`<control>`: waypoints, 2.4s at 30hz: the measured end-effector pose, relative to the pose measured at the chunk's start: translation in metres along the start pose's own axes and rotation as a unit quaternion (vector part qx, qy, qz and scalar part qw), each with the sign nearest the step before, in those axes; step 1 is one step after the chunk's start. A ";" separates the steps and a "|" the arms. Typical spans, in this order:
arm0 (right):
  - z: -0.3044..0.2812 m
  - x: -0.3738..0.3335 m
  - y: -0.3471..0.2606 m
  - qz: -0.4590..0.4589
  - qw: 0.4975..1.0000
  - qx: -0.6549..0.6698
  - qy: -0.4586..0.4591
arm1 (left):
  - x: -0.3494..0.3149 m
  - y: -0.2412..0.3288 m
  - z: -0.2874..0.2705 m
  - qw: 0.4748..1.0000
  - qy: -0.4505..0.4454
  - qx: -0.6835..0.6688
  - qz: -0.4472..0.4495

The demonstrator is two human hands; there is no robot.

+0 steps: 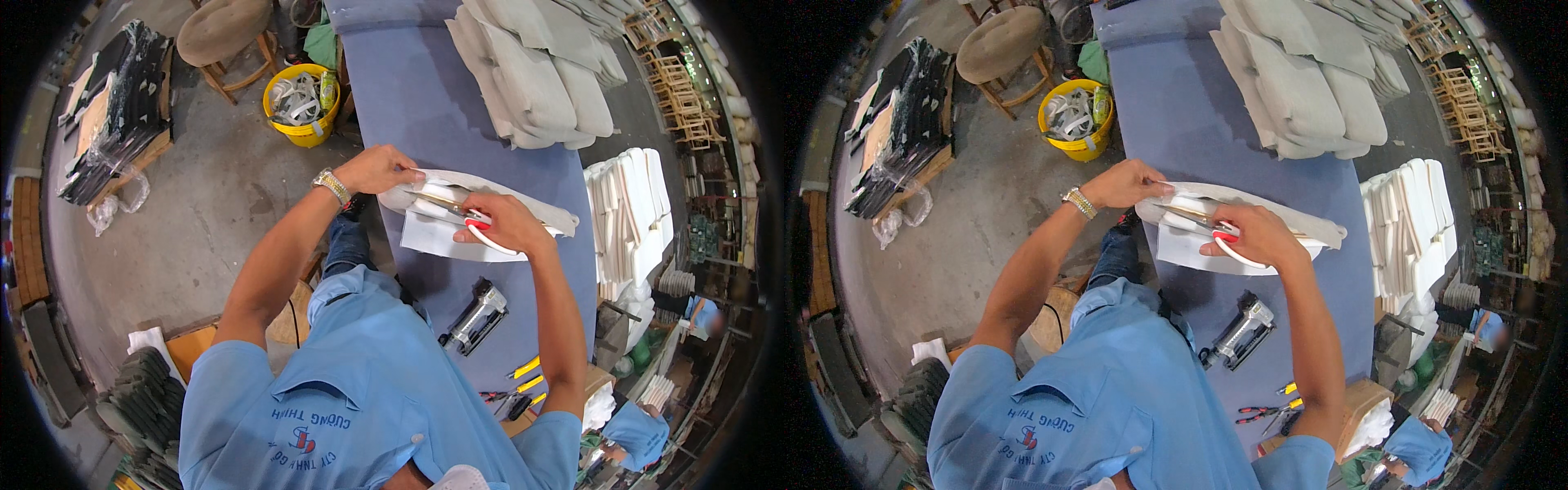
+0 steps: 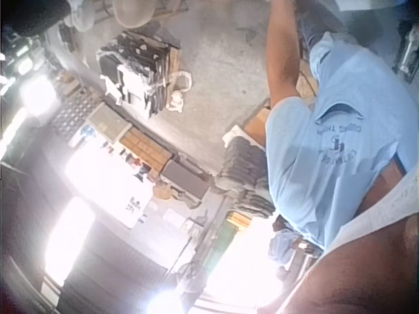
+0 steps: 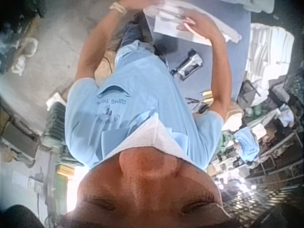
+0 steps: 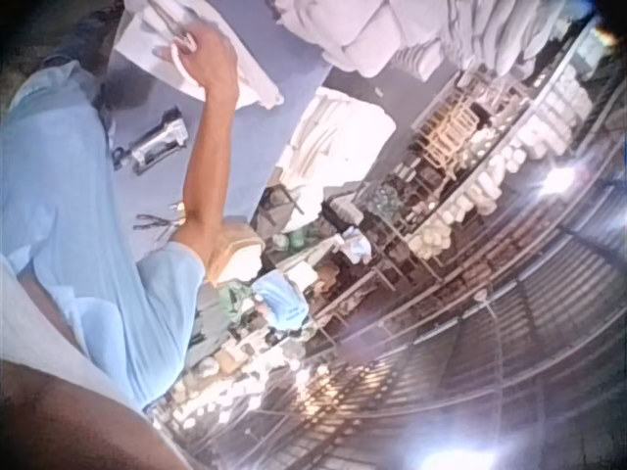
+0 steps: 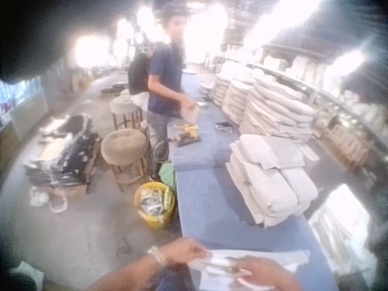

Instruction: The person assembles a cushion by inserting a foam insert into a fabric cover, then uses a staple gun to secure the edges. They trim excess fabric with a utility knife and place the finished cushion on a stack.

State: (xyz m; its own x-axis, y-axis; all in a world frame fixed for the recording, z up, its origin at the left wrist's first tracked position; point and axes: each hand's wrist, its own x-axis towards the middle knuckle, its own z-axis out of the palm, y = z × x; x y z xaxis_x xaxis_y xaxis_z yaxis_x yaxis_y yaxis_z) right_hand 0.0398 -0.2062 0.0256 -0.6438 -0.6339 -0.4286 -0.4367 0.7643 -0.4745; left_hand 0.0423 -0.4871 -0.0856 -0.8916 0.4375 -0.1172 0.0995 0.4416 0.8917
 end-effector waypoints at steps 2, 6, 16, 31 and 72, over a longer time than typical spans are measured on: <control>-0.001 -0.001 0.003 0.009 1.000 0.011 0.001 | 0.001 -0.001 0.000 1.000 -0.001 -0.008 -0.013; -0.001 0.002 0.002 0.018 1.000 0.014 -0.006 | 0.002 0.005 -0.002 0.999 -0.010 -0.011 -0.033; 0.005 0.008 0.001 0.006 1.000 0.008 -0.010 | 0.000 0.001 -0.001 0.999 -0.009 -0.010 -0.047; 0.016 0.006 -0.011 0.003 0.999 -0.029 0.025 | 0.001 0.002 -0.002 0.998 -0.027 -0.005 -0.050; 0.020 -0.096 0.015 0.118 0.974 0.054 0.187 | -0.005 -0.006 0.011 0.992 0.008 -0.102 -0.080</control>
State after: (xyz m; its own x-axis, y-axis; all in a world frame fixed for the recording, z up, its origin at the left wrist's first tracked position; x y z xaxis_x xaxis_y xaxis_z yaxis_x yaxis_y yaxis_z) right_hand 0.1078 -0.1360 0.0440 -0.9109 -0.3386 -0.2359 -0.1921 0.8538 -0.4838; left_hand 0.0509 -0.4827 -0.0952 -0.8956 0.3618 -0.2588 -0.1337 0.3360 0.9323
